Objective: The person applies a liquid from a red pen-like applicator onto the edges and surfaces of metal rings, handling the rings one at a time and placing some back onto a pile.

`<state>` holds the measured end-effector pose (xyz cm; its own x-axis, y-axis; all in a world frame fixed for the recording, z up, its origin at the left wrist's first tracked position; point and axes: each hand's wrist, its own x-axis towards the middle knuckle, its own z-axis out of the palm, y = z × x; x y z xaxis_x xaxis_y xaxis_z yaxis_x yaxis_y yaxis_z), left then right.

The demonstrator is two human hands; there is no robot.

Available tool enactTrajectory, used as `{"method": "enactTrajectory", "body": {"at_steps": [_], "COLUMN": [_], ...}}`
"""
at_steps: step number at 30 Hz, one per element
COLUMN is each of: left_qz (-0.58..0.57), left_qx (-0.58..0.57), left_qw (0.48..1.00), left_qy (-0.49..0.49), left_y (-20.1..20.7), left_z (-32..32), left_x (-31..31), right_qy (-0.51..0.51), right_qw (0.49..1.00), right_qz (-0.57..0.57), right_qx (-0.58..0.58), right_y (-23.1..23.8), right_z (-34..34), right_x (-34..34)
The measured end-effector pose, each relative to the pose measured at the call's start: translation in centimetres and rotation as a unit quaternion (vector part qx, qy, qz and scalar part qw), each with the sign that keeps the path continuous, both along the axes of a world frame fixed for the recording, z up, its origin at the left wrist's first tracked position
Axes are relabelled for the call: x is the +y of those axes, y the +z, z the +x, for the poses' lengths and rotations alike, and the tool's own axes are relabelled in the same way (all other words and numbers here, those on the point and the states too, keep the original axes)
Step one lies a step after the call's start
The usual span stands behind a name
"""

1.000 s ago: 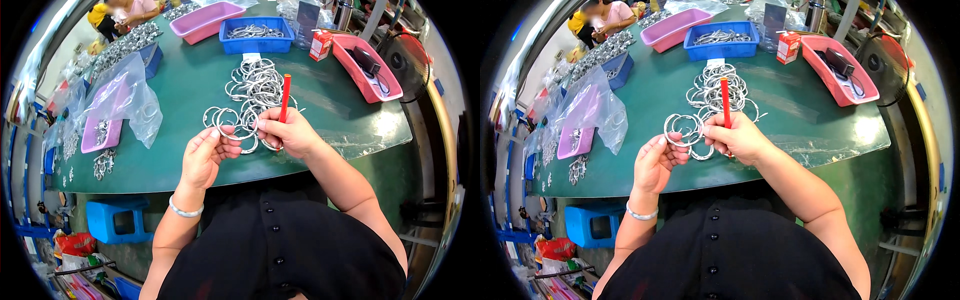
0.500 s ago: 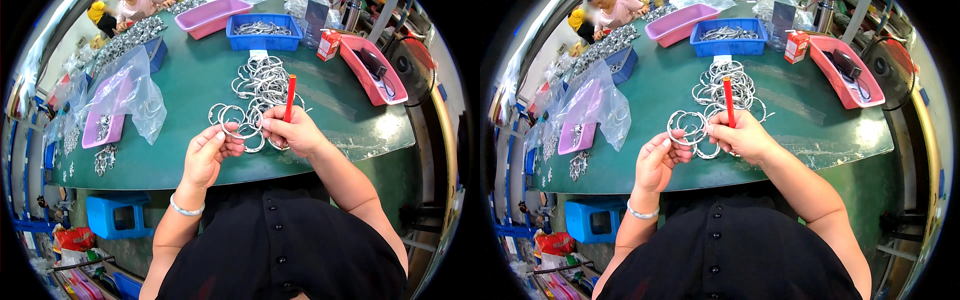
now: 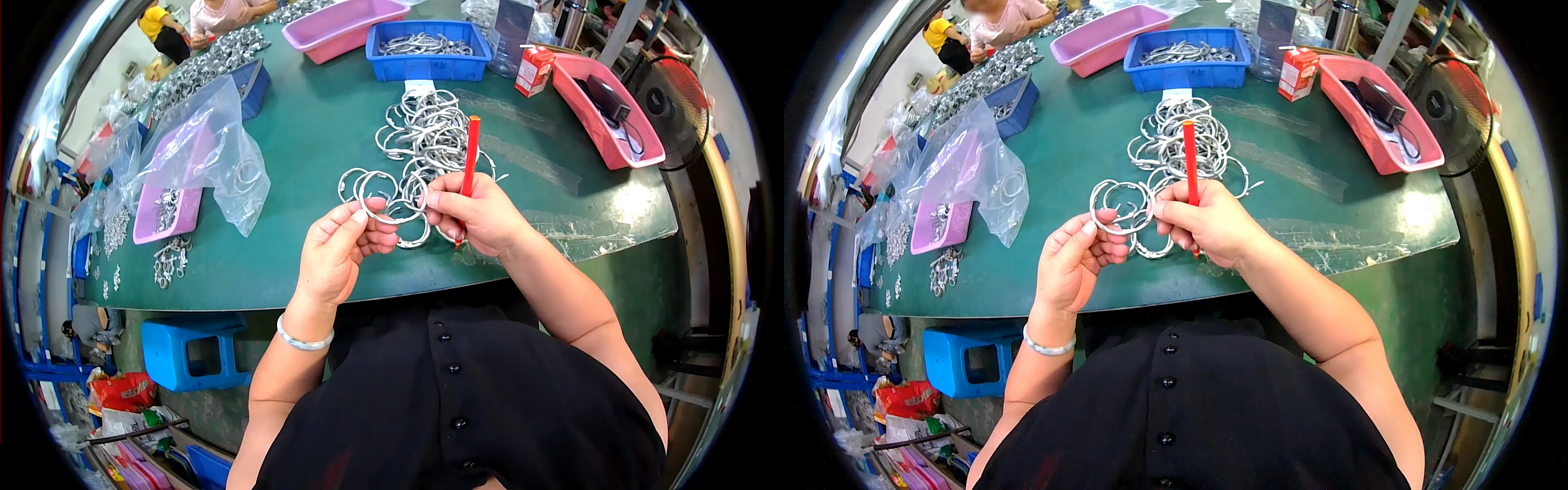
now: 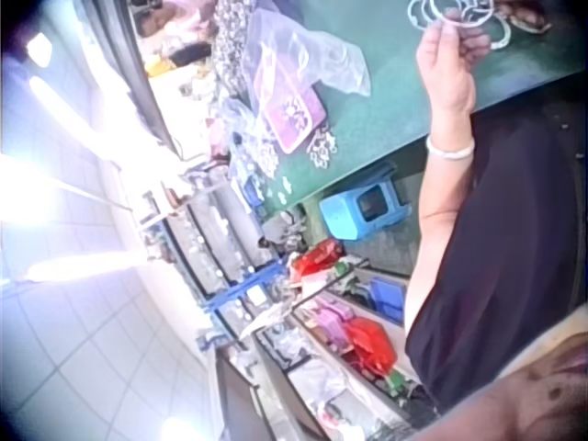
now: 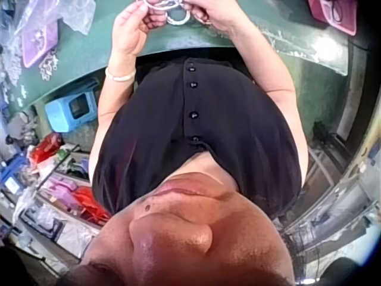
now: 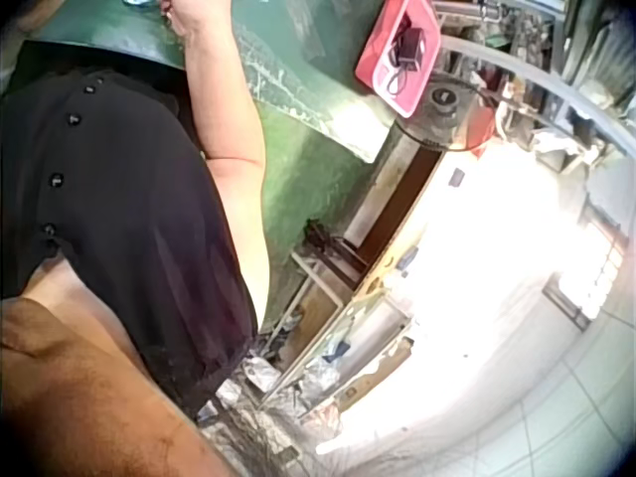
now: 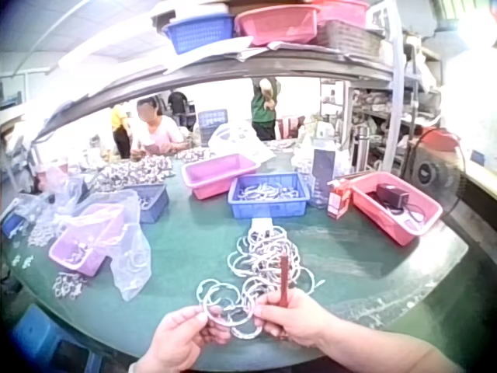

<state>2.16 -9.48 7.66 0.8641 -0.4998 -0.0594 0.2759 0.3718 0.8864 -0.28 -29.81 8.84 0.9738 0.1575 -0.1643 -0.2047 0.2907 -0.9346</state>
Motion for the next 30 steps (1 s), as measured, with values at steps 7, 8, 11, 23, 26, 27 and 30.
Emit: {"method": "enactTrajectory", "body": {"at_steps": [7, 8, 11, 23, 26, 27, 30], "left_qz": [-0.006, -0.008, -0.01, -0.016, -0.016, -0.013, 0.003], "left_qx": [-0.007, -0.007, -0.012, -0.059, -0.063, -0.064, -0.066], "left_qw": [1.0, 1.0, 1.0, 0.998, 0.998, 0.998, 0.998], "left_qy": [0.003, 0.003, 0.007, 0.009, 0.011, 0.011, 0.007], "left_y": [-0.2, -0.2, -0.4, -0.4, -0.4, -0.5, -0.8], "left_z": [-0.1, -0.1, -0.1, -0.5, -0.5, -0.6, -0.5], "left_x": [0.1, 0.1, 0.1, 0.1, 0.0, 0.1, -0.1], "right_qy": [-0.003, -0.008, -0.041, -0.071, -0.063, -0.06, -0.049], "right_qw": [0.965, 0.958, 0.885, 0.795, 0.788, 0.788, 0.845], "right_qz": [-0.165, -0.184, -0.272, -0.366, -0.378, -0.381, -0.33], "right_qx": [-0.205, -0.221, -0.375, -0.479, -0.481, -0.48, -0.417], "right_y": [0.4, 0.4, 0.5, 1.2, 1.2, 1.2, 0.5], "right_z": [-1.0, -1.2, -1.2, -2.1, -2.3, -2.3, -2.2], "right_x": [0.4, 0.4, 0.6, 1.2, 1.0, 1.0, 0.4]}}
